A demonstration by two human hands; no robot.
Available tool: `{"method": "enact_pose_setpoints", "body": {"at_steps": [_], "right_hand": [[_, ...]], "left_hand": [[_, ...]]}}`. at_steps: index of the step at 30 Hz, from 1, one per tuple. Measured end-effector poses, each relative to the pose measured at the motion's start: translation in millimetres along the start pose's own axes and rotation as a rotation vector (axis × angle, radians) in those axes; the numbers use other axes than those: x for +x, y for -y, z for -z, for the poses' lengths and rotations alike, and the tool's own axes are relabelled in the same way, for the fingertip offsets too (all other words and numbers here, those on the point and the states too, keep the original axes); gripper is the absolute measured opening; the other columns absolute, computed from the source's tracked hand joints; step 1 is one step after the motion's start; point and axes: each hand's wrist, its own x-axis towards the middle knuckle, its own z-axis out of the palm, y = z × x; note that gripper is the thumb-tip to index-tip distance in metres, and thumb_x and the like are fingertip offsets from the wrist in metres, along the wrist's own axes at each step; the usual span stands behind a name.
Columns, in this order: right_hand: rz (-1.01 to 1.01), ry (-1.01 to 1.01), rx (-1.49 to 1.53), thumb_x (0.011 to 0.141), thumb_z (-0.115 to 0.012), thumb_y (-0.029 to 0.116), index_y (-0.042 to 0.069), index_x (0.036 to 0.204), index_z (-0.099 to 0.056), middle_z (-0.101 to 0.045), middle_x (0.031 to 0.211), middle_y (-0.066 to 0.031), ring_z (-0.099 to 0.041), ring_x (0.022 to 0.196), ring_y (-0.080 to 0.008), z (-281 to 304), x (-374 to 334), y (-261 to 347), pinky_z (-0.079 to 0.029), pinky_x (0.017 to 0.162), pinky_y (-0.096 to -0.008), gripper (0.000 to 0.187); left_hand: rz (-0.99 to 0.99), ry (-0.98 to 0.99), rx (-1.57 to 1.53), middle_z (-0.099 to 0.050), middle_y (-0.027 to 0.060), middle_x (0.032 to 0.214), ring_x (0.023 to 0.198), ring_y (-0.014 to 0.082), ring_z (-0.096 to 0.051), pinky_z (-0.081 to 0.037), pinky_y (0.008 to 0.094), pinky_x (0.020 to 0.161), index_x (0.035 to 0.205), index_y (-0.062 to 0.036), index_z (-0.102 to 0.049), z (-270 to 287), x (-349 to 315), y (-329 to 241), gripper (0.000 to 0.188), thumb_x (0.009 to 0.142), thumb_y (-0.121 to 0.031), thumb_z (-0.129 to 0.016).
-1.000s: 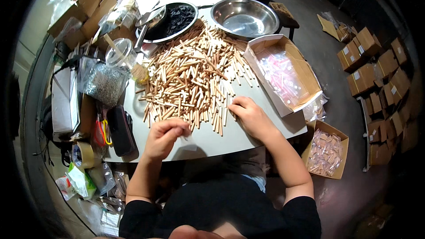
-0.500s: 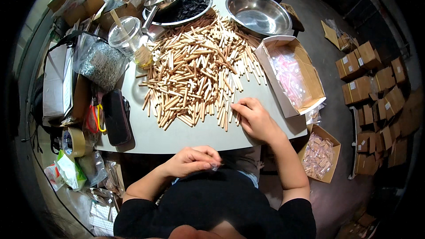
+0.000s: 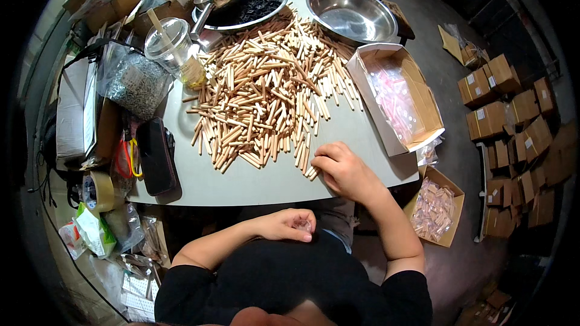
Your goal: The person repeatedly picks up small wooden sticks from a table and inserts them into small plastic bags, then places the filled bags into a cardboard box. The process is repetitive and involves handling the sticks one at a time.
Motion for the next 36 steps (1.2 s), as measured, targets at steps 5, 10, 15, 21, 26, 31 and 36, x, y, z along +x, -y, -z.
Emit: {"method": "enact_pose_setpoints", "body": {"at_steps": [5, 10, 15, 21, 26, 31, 36], "right_hand": [[-0.119, -0.099, -0.110, 0.078, -0.066, -0.004, 0.001, 0.102, -0.065, -0.061, 0.109, -0.0149, -0.059, 0.101, -0.0356, 6.1, -1.7, -17.6, -0.051, 0.087, -0.0408, 0.025], [-0.095, -0.176, -0.146, 0.077, -0.062, -0.009, 0.001, 0.109, -0.064, -0.059, 0.109, -0.0161, -0.060, 0.099, -0.0349, 3.5, 18.3, -36.5, -0.050, 0.086, -0.0401, 0.033], [-0.068, -0.134, -0.108, 0.074, -0.060, -0.012, 0.002, 0.109, -0.063, -0.057, 0.112, -0.0160, -0.059, 0.100, -0.0350, 2.4, 30.0, -38.9, -0.050, 0.088, -0.0402, 0.038], [-0.062, -0.063, -0.086, 0.075, -0.063, -0.008, 0.002, 0.103, -0.063, -0.058, 0.110, -0.0151, -0.058, 0.101, -0.0350, 10.9, 14.8, -28.5, -0.050, 0.088, -0.0408, 0.030], [-0.049, -0.023, -0.056, 0.072, -0.064, -0.010, 0.003, 0.103, -0.064, -0.059, 0.110, -0.0146, -0.060, 0.099, -0.0340, 8.2, -20.4, -4.6, -0.052, 0.085, -0.0396, 0.034], [-0.037, 0.106, 0.093, 0.070, -0.072, -0.004, 0.004, 0.105, -0.067, -0.060, 0.109, -0.0136, -0.062, 0.098, -0.0318, 5.8, -43.0, 33.0, -0.054, 0.083, -0.0372, 0.036], [-0.095, 0.197, 0.196, 0.075, -0.068, 0.001, 0.003, 0.102, -0.065, -0.061, 0.105, -0.0141, -0.062, 0.097, -0.0323, 14.4, -43.9, 40.0, -0.053, 0.083, -0.0376, 0.027]], "left_hand": [[0.050, -0.074, -0.068, -0.047, -0.0057, 0.084, 0.078, 0.0049, -0.044, -0.038, 0.0212, 0.068, 0.100, -0.0067, -0.054, 2.4, 7.5, 18.5, 0.026, 0.090, -0.021, -0.074], [0.201, -0.118, -0.083, -0.049, -0.0052, 0.081, 0.077, 0.0050, -0.044, -0.038, 0.0218, 0.070, 0.093, -0.0076, -0.056, 0.3, 18.0, 15.9, 0.024, 0.088, -0.021, -0.076], [0.106, -0.137, -0.133, -0.054, -0.0036, 0.087, 0.086, 0.0074, -0.048, -0.041, 0.0239, 0.084, 0.085, -0.0083, -0.055, 1.6, 29.6, 26.6, 0.025, 0.088, -0.023, -0.076], [0.001, -0.107, -0.224, -0.060, 0.0039, 0.104, 0.093, 0.0108, -0.053, -0.041, 0.0259, 0.090, 0.077, -0.0095, -0.055, 3.6, 44.5, 33.6, 0.025, 0.085, -0.017, -0.077], [0.097, -0.052, -0.619, -0.059, 0.0027, 0.096, 0.081, 0.0097, -0.051, -0.041, 0.0219, 0.072, 0.080, -0.0096, -0.055, 0.3, 46.0, 25.6, 0.021, 0.082, -0.010, -0.076], [0.190, -0.095, -0.799, -0.055, -0.0010, 0.088, 0.081, 0.0105, -0.052, -0.045, 0.0241, 0.074, 0.091, -0.0107, -0.053, -2.0, 47.8, 27.3, 0.022, 0.086, -0.008, -0.074], [0.121, -0.132, -0.736, -0.052, -0.0022, 0.085, 0.077, 0.0095, -0.050, -0.044, 0.0246, 0.071, 0.091, -0.0107, -0.054, -10.8, 40.0, 3.7, 0.022, 0.086, -0.008, -0.074]]}}
